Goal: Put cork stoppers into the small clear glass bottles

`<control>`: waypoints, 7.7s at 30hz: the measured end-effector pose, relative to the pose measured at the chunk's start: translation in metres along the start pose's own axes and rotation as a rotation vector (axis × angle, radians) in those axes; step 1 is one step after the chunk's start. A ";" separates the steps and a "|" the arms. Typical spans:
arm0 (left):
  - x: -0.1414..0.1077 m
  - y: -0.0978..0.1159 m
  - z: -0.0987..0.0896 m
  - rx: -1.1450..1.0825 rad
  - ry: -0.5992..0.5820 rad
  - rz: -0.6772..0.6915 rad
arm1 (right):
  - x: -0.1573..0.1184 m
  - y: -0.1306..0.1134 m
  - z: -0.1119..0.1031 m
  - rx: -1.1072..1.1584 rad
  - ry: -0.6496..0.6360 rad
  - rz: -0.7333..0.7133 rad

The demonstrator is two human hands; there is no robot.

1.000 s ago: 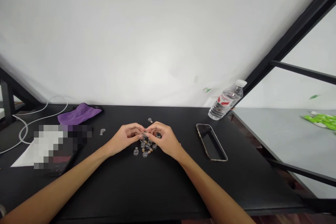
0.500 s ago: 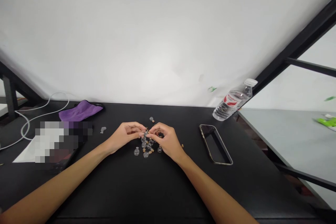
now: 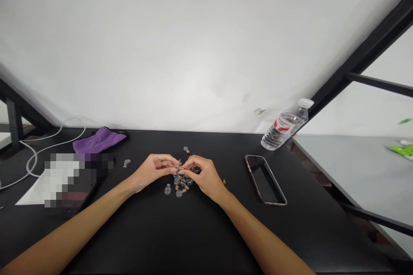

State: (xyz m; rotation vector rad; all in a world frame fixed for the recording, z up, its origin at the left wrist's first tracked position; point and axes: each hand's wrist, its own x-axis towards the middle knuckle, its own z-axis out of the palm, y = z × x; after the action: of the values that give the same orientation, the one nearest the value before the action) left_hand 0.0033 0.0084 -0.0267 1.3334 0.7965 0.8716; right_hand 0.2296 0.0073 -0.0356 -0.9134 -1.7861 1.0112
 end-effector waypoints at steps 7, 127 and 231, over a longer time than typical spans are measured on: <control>0.000 0.001 0.000 0.020 -0.018 0.021 | -0.001 -0.004 -0.002 -0.031 -0.018 -0.048; 0.001 -0.001 0.003 -0.094 0.042 0.096 | -0.001 -0.009 -0.002 -0.062 -0.002 0.005; -0.004 0.006 0.005 0.192 -0.063 0.155 | 0.006 -0.014 -0.040 0.033 -0.190 0.071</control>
State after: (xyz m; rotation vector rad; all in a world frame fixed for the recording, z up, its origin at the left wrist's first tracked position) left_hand 0.0056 0.0032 -0.0199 1.6005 0.7496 0.8862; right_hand 0.2618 0.0174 -0.0090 -0.8900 -1.8983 1.2031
